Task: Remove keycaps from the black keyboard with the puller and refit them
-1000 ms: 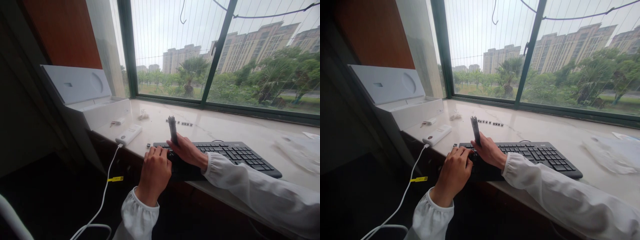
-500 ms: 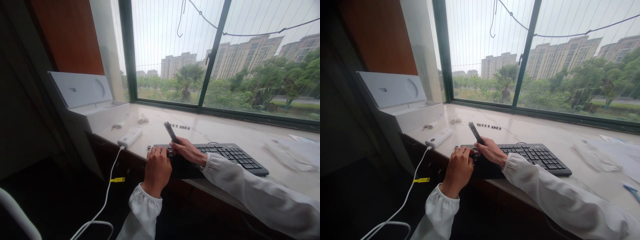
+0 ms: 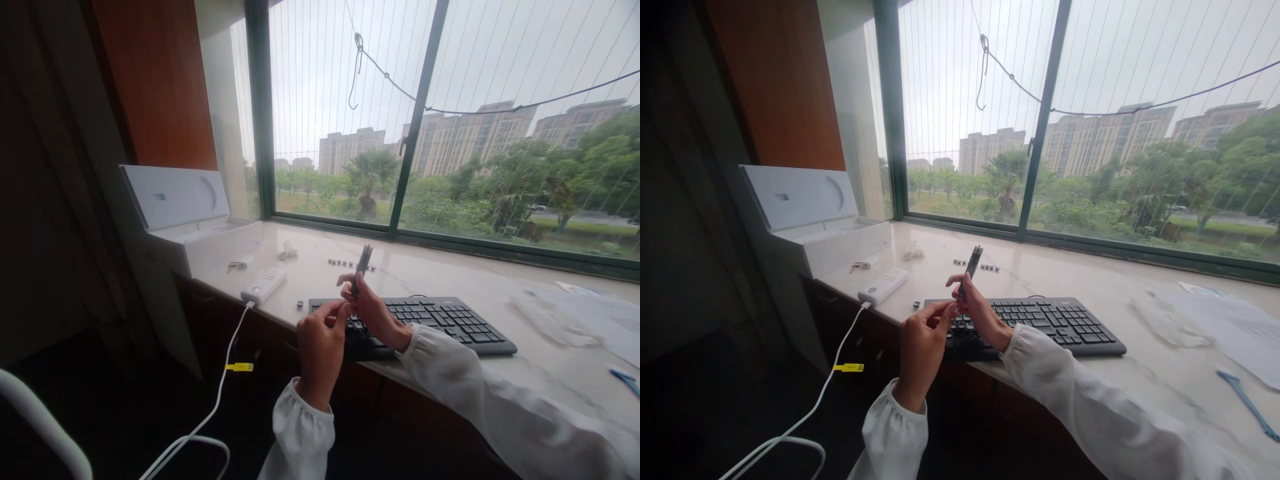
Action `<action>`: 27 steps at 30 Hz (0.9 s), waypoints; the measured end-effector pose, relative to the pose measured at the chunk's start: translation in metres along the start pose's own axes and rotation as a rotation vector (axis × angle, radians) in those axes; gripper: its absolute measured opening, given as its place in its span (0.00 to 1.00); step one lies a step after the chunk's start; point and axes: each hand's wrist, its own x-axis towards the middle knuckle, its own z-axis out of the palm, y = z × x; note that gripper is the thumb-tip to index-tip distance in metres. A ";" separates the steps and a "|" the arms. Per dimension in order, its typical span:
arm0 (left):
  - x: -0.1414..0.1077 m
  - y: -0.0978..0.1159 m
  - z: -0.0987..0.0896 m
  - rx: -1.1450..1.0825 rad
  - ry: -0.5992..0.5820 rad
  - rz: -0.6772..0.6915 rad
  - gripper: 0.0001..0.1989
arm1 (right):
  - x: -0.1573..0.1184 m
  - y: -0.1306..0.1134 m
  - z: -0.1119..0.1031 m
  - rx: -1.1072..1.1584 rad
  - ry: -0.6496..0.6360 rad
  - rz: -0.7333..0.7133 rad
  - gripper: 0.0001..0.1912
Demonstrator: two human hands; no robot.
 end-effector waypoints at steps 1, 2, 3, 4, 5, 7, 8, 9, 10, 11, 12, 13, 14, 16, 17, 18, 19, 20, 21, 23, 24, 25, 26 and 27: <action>0.000 0.000 -0.001 -0.023 0.002 -0.021 0.11 | -0.001 -0.001 0.000 0.015 -0.002 0.003 0.24; 0.000 -0.001 -0.002 -0.026 0.009 -0.025 0.11 | -0.001 -0.003 0.000 0.022 0.007 0.001 0.22; 0.000 -0.002 -0.003 -0.017 0.014 -0.018 0.11 | -0.002 -0.004 0.000 0.026 0.025 -0.003 0.21; 0.001 -0.004 -0.004 -0.007 0.019 -0.004 0.11 | -0.002 -0.005 0.000 0.033 0.048 -0.007 0.20; 0.001 -0.005 -0.004 0.001 0.024 0.012 0.11 | -0.002 -0.005 0.001 0.050 0.068 -0.007 0.20; 0.001 -0.006 -0.005 0.003 0.035 0.045 0.12 | -0.003 -0.005 0.001 0.103 0.084 0.004 0.20; 0.001 -0.007 -0.004 0.003 0.042 0.058 0.12 | -0.003 -0.005 0.002 0.130 0.081 0.008 0.20; 0.001 -0.008 -0.004 0.008 0.047 0.068 0.12 | -0.003 -0.005 0.002 0.153 0.075 0.010 0.21; 0.002 -0.008 -0.003 0.019 0.049 0.077 0.12 | -0.003 -0.004 0.001 0.164 0.067 0.015 0.21; 0.002 -0.009 -0.003 0.038 0.047 0.086 0.12 | -0.002 -0.004 0.000 0.161 0.057 0.027 0.21; 0.003 -0.010 -0.002 0.065 0.044 0.096 0.12 | -0.001 -0.003 -0.001 0.140 0.043 0.048 0.22; 0.004 -0.011 -0.002 0.097 0.037 0.106 0.12 | 0.000 -0.003 -0.003 0.099 0.028 0.067 0.23; 0.005 -0.012 -0.003 0.131 0.025 0.117 0.13 | 0.001 -0.003 -0.006 0.035 0.012 0.083 0.24; 0.007 -0.015 -0.005 0.208 -0.002 0.148 0.14 | 0.004 -0.003 -0.012 -0.149 -0.013 0.075 0.26; 0.008 -0.017 -0.006 0.255 -0.016 0.169 0.14 | 0.005 -0.003 -0.015 -0.250 -0.010 0.047 0.26; 0.008 -0.018 -0.007 0.307 -0.031 0.197 0.14 | 0.007 -0.002 -0.017 -0.350 0.002 0.012 0.26; 0.008 -0.019 -0.008 0.361 -0.049 0.228 0.14 | 0.008 -0.002 -0.019 -0.443 0.023 -0.020 0.26; 0.007 -0.020 -0.008 0.412 -0.070 0.261 0.14 | 0.008 -0.001 -0.020 -0.525 0.051 -0.048 0.25; 0.007 -0.021 -0.008 0.456 -0.095 0.293 0.13 | 0.009 0.000 -0.020 -0.599 0.079 -0.074 0.25; 0.005 -0.022 -0.007 0.510 -0.153 0.345 0.15 | 0.009 0.002 -0.019 -0.723 0.128 -0.116 0.23; 0.004 -0.022 -0.006 0.524 -0.177 0.360 0.16 | 0.009 0.003 -0.018 -0.767 0.146 -0.135 0.23; 0.003 -0.022 -0.005 0.531 -0.196 0.366 0.17 | 0.008 0.004 -0.016 -0.795 0.163 -0.152 0.22; 0.002 -0.023 -0.004 0.534 -0.211 0.364 0.18 | 0.008 0.005 -0.015 -0.811 0.175 -0.163 0.21; 0.002 -0.023 -0.003 0.534 -0.220 0.357 0.19 | 0.007 0.005 -0.014 -0.818 0.182 -0.168 0.21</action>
